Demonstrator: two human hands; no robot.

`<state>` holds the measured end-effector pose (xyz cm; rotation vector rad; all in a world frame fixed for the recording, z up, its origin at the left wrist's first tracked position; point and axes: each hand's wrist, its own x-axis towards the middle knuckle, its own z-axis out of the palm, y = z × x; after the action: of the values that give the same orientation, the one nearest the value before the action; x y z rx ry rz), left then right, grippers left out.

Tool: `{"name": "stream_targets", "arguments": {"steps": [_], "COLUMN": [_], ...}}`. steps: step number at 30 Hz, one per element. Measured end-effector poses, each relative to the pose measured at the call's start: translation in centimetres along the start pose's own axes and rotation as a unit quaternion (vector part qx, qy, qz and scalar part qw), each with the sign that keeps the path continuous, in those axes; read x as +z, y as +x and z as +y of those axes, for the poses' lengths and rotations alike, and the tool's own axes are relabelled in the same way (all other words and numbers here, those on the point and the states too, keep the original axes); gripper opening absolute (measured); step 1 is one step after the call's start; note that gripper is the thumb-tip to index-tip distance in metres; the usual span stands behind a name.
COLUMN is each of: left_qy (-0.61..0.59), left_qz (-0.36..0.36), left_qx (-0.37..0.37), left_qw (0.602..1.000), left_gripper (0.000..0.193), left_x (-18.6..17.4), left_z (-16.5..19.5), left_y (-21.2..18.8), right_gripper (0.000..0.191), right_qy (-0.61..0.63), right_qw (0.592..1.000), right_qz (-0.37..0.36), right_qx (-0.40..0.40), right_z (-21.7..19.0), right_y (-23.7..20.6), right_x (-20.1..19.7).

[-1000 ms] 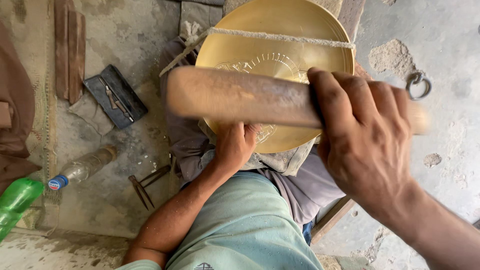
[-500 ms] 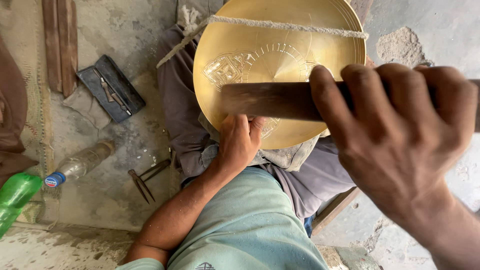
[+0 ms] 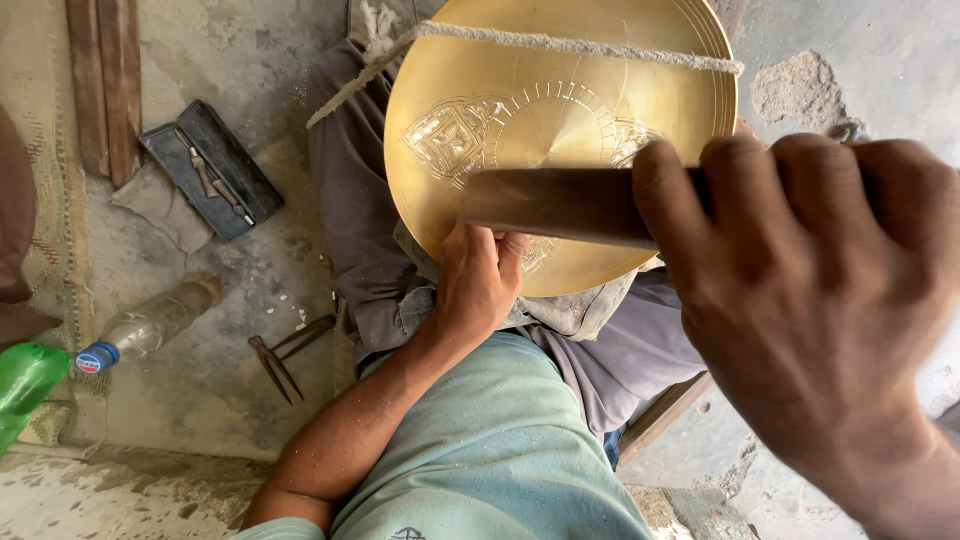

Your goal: The person sits on the floor with a decorated brass tray resting on their lap and hammers a small chisel-like punch with a wooden mallet to deepen the embossed ornament pattern. They reposition the punch across different parts of the design and rotate the tray as they work.

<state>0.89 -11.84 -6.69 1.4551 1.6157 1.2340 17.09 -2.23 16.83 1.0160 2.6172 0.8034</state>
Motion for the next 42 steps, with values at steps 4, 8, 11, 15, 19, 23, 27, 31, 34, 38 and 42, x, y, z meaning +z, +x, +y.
{"name": "stream_targets", "arguments": {"steps": [4,8,11,15,19,23,27,31,34,38,42], "left_qy": [0.089,-0.03,0.14,0.075,0.075,0.12,0.096,0.043,0.083,0.14,0.072], "left_qz": [0.028,-0.026,0.036,-0.048,0.004,-0.076,-0.017,-0.004,-0.026,-0.079,-0.061], "left_qx": [0.09,-0.051,0.12,-0.062,0.022,-0.029,0.045,0.05,0.035,-0.045,0.011], "left_qw": [0.992,0.998,0.982,0.994,0.997,0.989,0.994,0.998,0.996,0.986,0.995], "left_gripper": [0.02,0.022,0.027,0.015,0.016,0.032,0.02,0.014,0.007,0.023,0.019], "left_x": [0.0,-0.1,-0.2,-0.1,-0.1,0.1,-0.4,-1.0,-0.9,-0.6,-1.7], "left_z": [0.2,0.3,0.4,0.4,0.0,-0.9,-0.6,-0.4,-0.9,-1.1,0.3], "left_y": [0.4,0.0,-0.2,0.0,-0.4,-0.3,-0.8,-0.8,-0.7,-0.9,-0.2], "right_gripper": [0.019,0.022,0.016,0.014,0.014,0.016,0.022,0.022,0.022,0.022,0.039], "right_qy": [-0.066,-0.043,0.004,-0.065,-0.047,-0.039,0.081,0.028,0.024,0.026,0.139], "right_qw": [0.998,0.997,0.994,0.997,0.997,0.996,0.995,0.999,0.999,0.999,0.99], "right_qz": [0.013,0.07,0.108,0.029,0.064,0.085,0.06,0.041,0.039,0.047,-0.009], "right_qx": [-0.017,-0.014,-0.002,-0.011,-0.013,-0.009,0.026,0.012,0.011,0.01,0.007], "right_z": [0.1,0.0,0.0,0.0,0.1,-0.2,-0.4,-0.4,-0.4,-0.1,0.5], "right_y": [0.2,0.1,-0.2,-0.5,0.0,0.6,-0.2,-0.8,-0.3,0.8,-0.2], "right_x": [0.3,0.6,0.4,-0.3,-0.2,0.8,1.1,0.6,0.1,-0.7,-1.7]}}
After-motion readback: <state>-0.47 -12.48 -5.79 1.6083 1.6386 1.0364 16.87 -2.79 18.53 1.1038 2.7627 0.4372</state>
